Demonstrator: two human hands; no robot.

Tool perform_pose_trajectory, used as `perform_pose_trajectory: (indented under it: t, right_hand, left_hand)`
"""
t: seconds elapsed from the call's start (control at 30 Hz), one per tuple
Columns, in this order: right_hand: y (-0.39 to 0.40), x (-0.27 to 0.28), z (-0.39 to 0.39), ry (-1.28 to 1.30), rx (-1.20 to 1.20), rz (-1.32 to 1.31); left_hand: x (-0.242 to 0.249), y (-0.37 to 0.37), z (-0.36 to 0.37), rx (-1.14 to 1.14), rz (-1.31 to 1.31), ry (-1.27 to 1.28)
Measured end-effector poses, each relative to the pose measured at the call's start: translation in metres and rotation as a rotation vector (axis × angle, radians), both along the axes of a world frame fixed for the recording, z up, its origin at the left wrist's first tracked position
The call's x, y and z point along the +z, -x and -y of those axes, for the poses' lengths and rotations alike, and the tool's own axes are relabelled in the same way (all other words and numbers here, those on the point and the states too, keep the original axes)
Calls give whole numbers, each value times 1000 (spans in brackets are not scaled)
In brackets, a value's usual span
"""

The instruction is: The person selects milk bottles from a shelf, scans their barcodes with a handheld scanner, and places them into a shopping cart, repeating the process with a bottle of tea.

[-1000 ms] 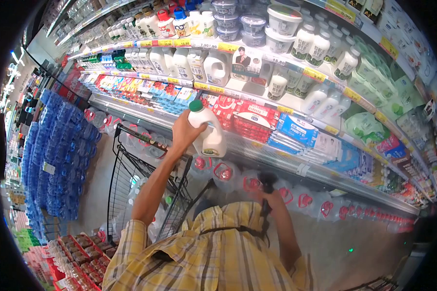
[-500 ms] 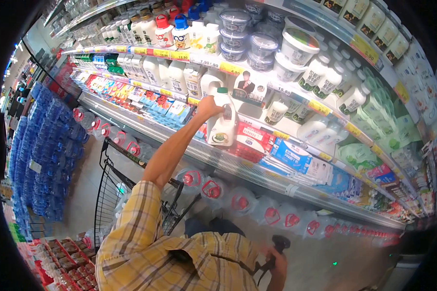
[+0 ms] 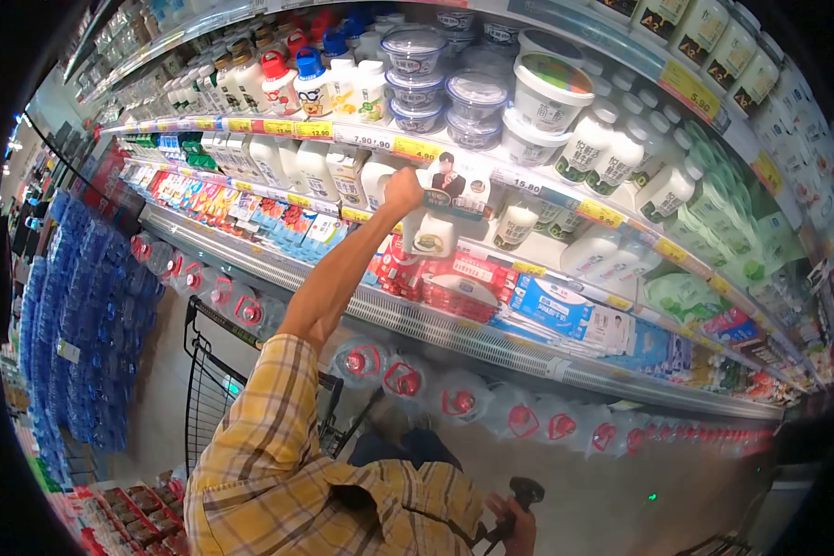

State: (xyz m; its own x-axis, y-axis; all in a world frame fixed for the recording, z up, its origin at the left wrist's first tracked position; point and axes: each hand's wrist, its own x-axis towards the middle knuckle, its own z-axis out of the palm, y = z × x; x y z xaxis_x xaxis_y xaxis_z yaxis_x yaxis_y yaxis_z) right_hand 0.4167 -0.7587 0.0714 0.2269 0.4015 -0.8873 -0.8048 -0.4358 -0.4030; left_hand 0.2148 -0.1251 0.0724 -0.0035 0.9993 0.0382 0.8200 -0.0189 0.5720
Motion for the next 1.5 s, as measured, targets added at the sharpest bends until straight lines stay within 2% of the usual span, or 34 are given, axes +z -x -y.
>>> perform_pose_trajectory:
  t: [0.3,0.57,0.67,0.9,0.97,1.0,1.1,1.17,1.27,1.37,1.5]
  right_hand:
    - [3,-3,7,42,-18,-1]
    - [3,-10,22,36,-69,-12]
    - [14,6,13,52,-76,51]
    - [15,10,10,139,-49,76]
    - [19,26,2,113,100,113]
    - [19,27,2,112,96,116]
    - [16,22,7,150,101,92]
    - [9,4,21,87,91,61]
    - [24,32,-1,116,31,98]
    - [16,7,12,126,-17,96]
    - [19,13,5,108,-39,87]
  left_hand:
    - [-12,-10,-14,-18,-7,-238]
    - [-40,-7,-38,-155,-20,-389]
    - [-27,-7,-25,-103,63,-380]
    - [-33,-7,-16,-99,26,-316]
    - [-38,-8,-17,-89,-15,-295]
    - [-40,-9,-17,-91,-17,-261]
    - [-45,-11,-12,-69,3,-323]
    - [-57,-11,-16,-85,-1,-368]
    - [-60,-11,-16,-73,11,-393]
    - [-50,-11,-12,-95,-24,-361]
    - [-44,-10,-16,-68,-227,-399]
